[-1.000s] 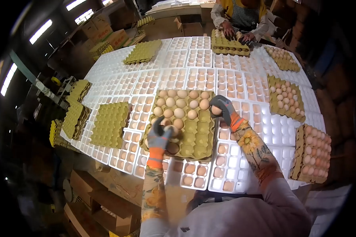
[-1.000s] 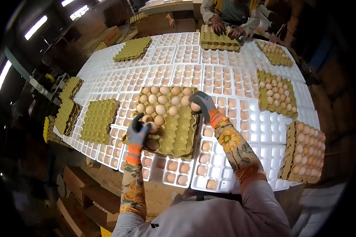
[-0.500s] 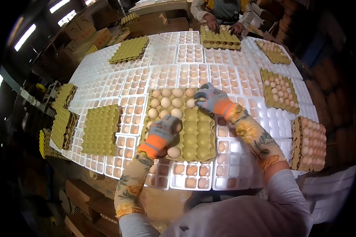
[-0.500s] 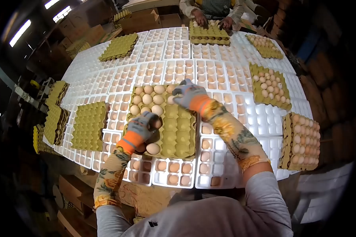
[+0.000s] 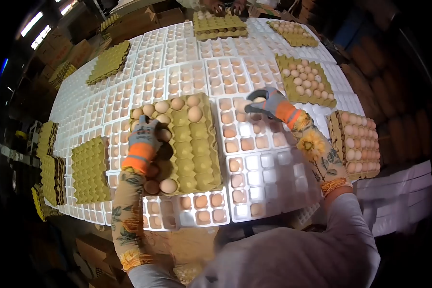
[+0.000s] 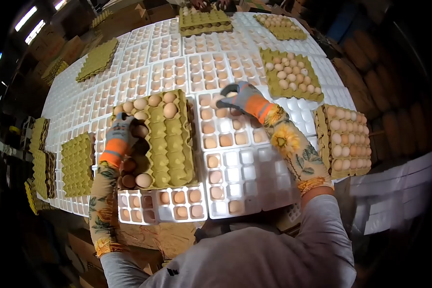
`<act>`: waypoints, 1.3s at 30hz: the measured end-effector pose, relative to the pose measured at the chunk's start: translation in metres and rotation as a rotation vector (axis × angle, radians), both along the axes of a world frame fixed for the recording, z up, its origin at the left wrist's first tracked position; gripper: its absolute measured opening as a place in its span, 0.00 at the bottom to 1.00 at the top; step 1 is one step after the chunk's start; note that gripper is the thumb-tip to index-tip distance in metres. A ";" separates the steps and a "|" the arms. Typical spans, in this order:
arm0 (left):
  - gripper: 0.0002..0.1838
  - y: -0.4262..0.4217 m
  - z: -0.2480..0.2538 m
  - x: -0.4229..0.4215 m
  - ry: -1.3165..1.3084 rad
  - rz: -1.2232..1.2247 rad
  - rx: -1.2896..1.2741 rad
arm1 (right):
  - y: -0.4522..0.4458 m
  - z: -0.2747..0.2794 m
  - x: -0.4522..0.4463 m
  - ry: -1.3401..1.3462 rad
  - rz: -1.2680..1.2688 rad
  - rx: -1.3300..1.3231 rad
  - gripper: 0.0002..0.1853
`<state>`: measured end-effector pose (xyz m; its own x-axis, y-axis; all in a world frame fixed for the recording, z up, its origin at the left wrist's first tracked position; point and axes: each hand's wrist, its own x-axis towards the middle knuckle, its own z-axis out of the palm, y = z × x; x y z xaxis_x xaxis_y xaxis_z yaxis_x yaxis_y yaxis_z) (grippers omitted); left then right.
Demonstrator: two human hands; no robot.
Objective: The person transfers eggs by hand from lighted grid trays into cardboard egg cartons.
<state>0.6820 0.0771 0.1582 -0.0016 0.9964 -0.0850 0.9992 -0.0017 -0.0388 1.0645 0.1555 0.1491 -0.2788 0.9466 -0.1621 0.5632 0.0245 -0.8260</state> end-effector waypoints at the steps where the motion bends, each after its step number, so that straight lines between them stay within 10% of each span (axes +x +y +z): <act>1: 0.24 0.001 0.004 -0.005 -0.066 0.028 -0.002 | -0.007 -0.005 0.009 -0.212 0.024 0.021 0.27; 7: 0.22 -0.060 0.029 0.074 -0.511 -0.060 0.514 | -0.032 -0.080 0.004 -0.758 0.186 0.137 0.21; 16: 0.21 -0.085 -0.093 0.257 -0.288 -0.078 0.044 | -0.128 -0.075 0.058 -0.686 0.337 0.130 0.22; 18: 0.23 -0.102 -0.082 0.253 -0.528 0.013 0.057 | -0.134 -0.082 0.083 -0.411 0.030 0.104 0.24; 23: 0.27 -0.147 -0.128 0.270 -0.308 -0.155 0.059 | -0.140 -0.144 0.090 -0.037 -0.024 0.714 0.18; 28: 0.30 -0.154 -0.140 0.308 -1.512 0.238 0.097 | -0.140 -0.162 0.093 -0.073 -0.055 0.731 0.19; 30: 0.27 -0.143 -0.144 0.330 -0.836 -0.193 0.374 | -0.140 -0.156 0.091 -0.005 -0.054 0.729 0.19; 33: 0.31 -0.130 -0.157 0.334 -0.250 -0.208 0.124 | -0.132 -0.184 0.098 0.150 -0.144 0.650 0.19; 36: 0.33 -0.147 -0.109 0.295 -0.598 -0.179 0.308 | -0.121 -0.167 0.072 0.673 -0.380 0.293 0.12; 39: 0.25 -0.171 -0.022 0.214 -0.665 -0.247 0.689 | -0.103 -0.084 0.013 0.331 -0.017 0.454 0.14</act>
